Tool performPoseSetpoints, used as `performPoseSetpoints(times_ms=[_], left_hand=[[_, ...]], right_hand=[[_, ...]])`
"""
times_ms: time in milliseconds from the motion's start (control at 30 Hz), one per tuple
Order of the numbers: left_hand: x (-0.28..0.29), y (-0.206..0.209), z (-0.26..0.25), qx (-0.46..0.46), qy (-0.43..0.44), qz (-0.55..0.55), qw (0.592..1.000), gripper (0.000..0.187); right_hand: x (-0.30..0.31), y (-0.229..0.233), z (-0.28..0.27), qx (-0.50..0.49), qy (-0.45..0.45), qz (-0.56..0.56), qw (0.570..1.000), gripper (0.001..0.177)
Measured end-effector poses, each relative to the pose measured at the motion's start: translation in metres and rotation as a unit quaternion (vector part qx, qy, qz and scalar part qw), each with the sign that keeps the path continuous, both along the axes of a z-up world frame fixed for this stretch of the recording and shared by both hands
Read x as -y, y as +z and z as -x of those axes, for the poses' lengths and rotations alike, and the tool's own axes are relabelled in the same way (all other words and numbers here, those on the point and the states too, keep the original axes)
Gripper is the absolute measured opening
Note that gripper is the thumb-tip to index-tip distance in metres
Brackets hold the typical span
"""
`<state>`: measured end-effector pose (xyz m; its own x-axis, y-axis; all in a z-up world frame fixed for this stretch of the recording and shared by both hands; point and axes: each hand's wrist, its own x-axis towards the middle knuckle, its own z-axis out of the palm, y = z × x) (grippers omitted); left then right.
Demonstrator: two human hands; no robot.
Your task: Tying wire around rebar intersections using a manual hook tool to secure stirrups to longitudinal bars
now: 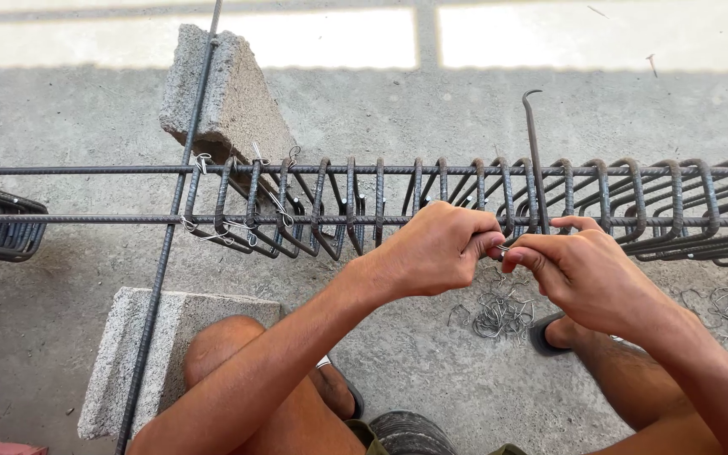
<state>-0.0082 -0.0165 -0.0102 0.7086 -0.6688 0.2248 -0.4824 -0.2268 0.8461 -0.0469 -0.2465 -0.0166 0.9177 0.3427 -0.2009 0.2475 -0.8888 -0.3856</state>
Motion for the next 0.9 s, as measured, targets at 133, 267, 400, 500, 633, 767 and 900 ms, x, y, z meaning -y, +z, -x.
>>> performPoseSetpoints(times_ms=[133, 267, 400, 500, 633, 767, 900], left_hand=[[0.002, 0.003, 0.004, 0.023, -0.007, -0.065, 0.998, 0.015], [-0.003, 0.011, 0.002, -0.006, 0.031, -0.01, 0.999, 0.022], [-0.012, 0.012, -0.012, -0.07, 0.022, -0.078, 0.994, 0.042], [-0.018, 0.018, -0.015, -0.139, 0.025, -0.115, 0.983, 0.048], [-0.013, 0.006, -0.017, -0.122, 0.029, -0.136, 0.983, 0.046], [-0.019, 0.021, -0.024, -0.131, 0.024, -0.215, 0.968, 0.048], [-0.063, 0.035, -0.03, -0.102, 0.135, -0.191, 0.967, 0.046]], right_hand=[[-0.002, -0.004, 0.007, 0.019, -0.023, 0.064, 0.998, 0.032], [0.001, -0.001, 0.009, 0.06, 0.032, 0.006, 0.998, 0.028], [0.002, 0.0, 0.009, 0.058, 0.049, -0.029, 0.997, 0.03], [0.002, 0.003, 0.007, 0.055, 0.034, -0.022, 0.998, 0.032], [0.0, 0.001, 0.004, 0.066, 0.036, -0.006, 0.997, 0.032], [0.001, -0.002, -0.002, 0.056, 0.034, 0.018, 0.998, 0.03], [0.01, 0.002, -0.015, 0.054, 0.001, 0.017, 0.998, 0.033]])
